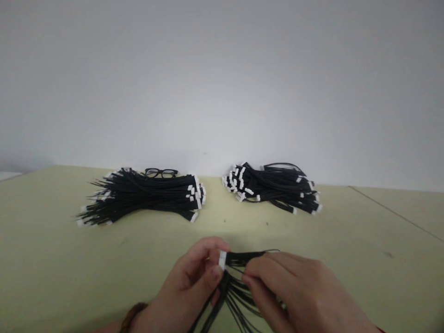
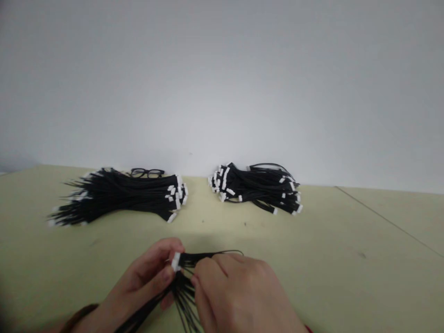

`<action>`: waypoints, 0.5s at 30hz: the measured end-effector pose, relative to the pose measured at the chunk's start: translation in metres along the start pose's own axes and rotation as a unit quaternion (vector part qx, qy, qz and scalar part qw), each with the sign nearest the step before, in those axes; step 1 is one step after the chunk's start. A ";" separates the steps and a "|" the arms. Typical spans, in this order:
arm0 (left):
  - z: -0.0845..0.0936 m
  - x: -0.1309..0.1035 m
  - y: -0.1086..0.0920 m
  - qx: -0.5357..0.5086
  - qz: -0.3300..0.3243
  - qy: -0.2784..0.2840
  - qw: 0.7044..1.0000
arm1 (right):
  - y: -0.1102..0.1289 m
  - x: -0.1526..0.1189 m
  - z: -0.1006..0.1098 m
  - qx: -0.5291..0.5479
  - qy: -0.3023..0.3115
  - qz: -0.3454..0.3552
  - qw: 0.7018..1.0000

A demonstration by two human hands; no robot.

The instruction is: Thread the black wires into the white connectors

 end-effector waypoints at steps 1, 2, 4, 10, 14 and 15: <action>0.000 0.000 0.000 0.000 -0.002 -0.001 1.000 | 0.001 0.000 0.001 -0.004 -0.005 0.008 1.000; 0.000 0.000 0.001 -0.001 0.002 -0.002 1.000 | 0.002 0.000 0.001 -0.009 -0.011 0.015 1.000; -0.001 0.000 0.002 -0.009 0.013 0.002 1.000 | 0.004 -0.001 0.002 -0.020 -0.024 0.033 0.999; -0.005 -0.002 0.004 -0.021 0.038 0.013 0.999 | 0.007 -0.005 -0.003 -0.044 -0.061 0.076 0.994; -0.006 -0.002 0.006 -0.012 0.040 0.027 0.999 | 0.006 -0.008 -0.005 -0.051 -0.091 0.082 0.991; -0.006 -0.002 0.006 -0.008 0.036 0.026 0.999 | 0.007 -0.008 -0.004 -0.056 -0.087 0.081 0.991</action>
Point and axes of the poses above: each hand's wrist, its own x-axis towards the middle knuckle, its own z-axis out of the back of the hand, y = z × x, the point moved 8 cm from there along x, towards the middle knuckle, and after that the axes turned 14 degrees about -z, right-handed, at the moved point
